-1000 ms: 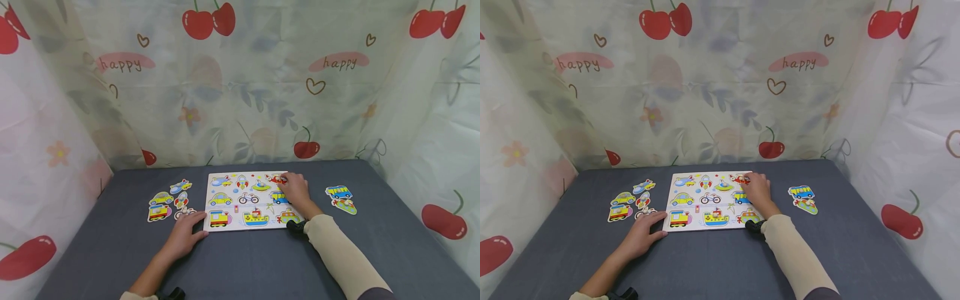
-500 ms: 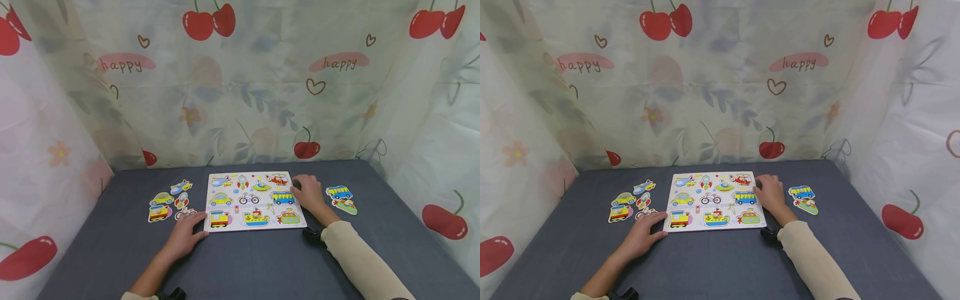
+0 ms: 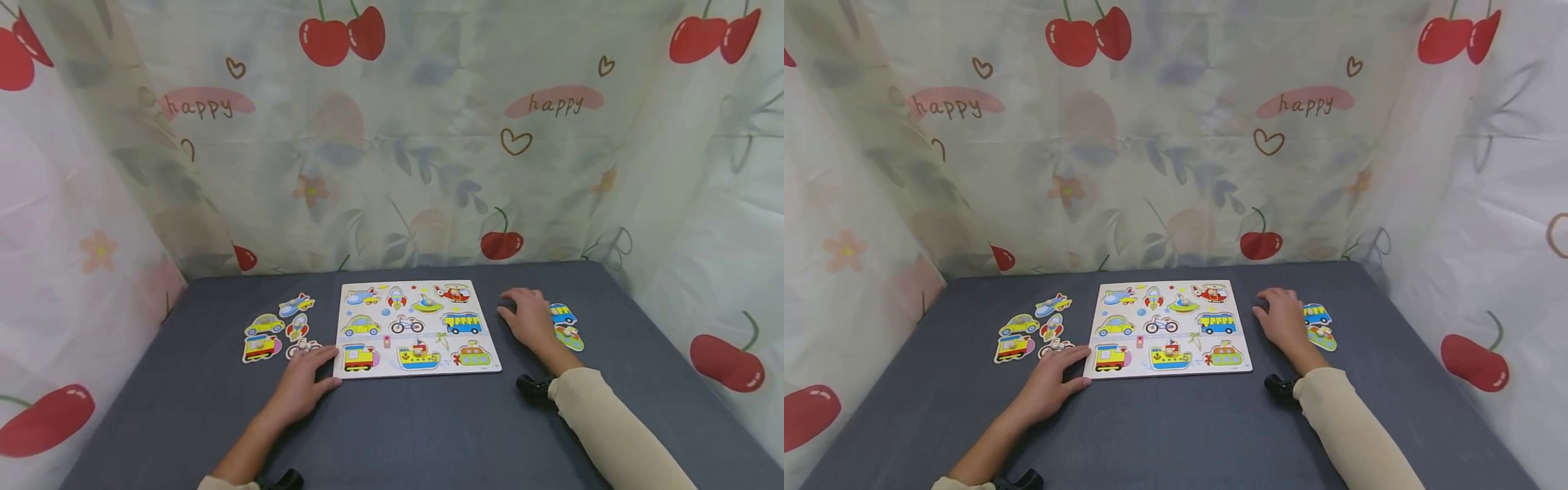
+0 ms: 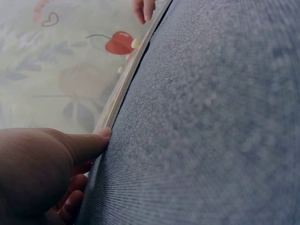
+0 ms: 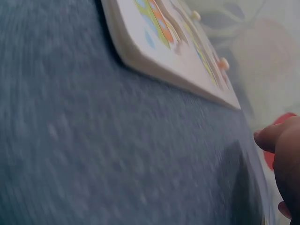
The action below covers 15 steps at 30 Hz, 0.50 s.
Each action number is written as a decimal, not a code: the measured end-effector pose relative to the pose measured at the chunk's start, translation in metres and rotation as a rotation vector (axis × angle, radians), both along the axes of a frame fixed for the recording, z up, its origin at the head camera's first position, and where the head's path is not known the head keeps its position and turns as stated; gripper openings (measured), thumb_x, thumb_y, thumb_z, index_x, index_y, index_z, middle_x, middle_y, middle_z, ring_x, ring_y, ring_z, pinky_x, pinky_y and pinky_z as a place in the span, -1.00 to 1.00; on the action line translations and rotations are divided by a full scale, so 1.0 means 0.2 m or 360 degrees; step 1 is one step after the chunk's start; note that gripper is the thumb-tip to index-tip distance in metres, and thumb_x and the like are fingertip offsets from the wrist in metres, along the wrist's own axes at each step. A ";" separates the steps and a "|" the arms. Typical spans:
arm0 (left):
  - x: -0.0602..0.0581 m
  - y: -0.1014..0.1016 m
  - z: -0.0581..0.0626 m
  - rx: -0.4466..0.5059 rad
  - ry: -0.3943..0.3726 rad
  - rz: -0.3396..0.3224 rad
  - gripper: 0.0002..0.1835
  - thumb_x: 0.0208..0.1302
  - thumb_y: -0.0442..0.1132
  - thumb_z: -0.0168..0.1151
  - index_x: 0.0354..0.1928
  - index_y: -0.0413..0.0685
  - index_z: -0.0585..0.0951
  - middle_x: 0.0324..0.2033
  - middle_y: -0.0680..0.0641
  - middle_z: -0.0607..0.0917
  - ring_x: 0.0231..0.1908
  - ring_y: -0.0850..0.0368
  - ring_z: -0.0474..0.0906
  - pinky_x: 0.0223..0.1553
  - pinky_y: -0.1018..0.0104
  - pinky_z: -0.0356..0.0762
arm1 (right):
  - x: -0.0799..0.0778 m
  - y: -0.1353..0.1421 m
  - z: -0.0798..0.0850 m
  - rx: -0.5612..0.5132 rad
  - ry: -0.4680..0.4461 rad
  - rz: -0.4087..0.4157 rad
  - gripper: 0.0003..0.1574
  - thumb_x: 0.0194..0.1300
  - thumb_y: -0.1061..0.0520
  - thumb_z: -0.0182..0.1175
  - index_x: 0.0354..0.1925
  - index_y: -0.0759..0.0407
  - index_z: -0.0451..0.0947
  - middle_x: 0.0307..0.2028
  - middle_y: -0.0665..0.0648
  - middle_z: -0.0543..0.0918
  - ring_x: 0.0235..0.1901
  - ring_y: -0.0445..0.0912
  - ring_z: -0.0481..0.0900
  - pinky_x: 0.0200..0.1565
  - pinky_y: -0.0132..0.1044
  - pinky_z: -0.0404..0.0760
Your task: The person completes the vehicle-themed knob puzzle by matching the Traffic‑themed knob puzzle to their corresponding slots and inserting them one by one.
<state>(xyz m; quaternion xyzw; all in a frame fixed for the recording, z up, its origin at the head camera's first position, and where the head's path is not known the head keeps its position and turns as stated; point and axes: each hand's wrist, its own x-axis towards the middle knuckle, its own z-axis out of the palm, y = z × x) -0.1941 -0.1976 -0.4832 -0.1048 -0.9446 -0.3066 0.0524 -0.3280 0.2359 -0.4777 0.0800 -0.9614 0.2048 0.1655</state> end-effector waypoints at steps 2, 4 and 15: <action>0.00 0.00 0.00 -0.0001 -0.0007 -0.0002 -0.42 0.10 -0.21 0.47 0.20 -0.14 0.57 0.19 -0.09 0.56 0.13 -0.11 0.37 0.16 -0.04 0.30 | 0.00 0.03 0.00 -0.0009 0.0018 -0.0015 -0.61 0.26 0.14 0.30 0.02 0.29 0.58 0.08 0.36 0.55 0.11 0.29 0.34 0.10 0.24 0.25; 0.00 0.00 0.00 0.0001 -0.0009 -0.0006 -0.42 0.10 -0.21 0.47 0.20 -0.14 0.57 0.19 -0.10 0.56 0.14 -0.12 0.37 0.15 -0.05 0.30 | 0.00 0.05 0.00 -0.0014 0.0037 -0.0022 -0.62 0.26 0.16 0.29 0.01 0.31 0.58 0.06 0.37 0.56 0.09 0.30 0.35 0.10 0.25 0.25; 0.00 0.00 0.01 -0.0015 -0.0007 -0.0005 -0.43 0.11 -0.20 0.46 0.20 -0.13 0.57 0.19 -0.10 0.55 0.15 -0.12 0.36 0.16 -0.05 0.29 | 0.03 0.19 -0.01 -0.0057 0.0064 -0.0119 -0.67 0.27 0.17 0.26 -0.04 0.33 0.61 0.02 0.41 0.56 0.06 0.37 0.35 0.01 0.33 0.23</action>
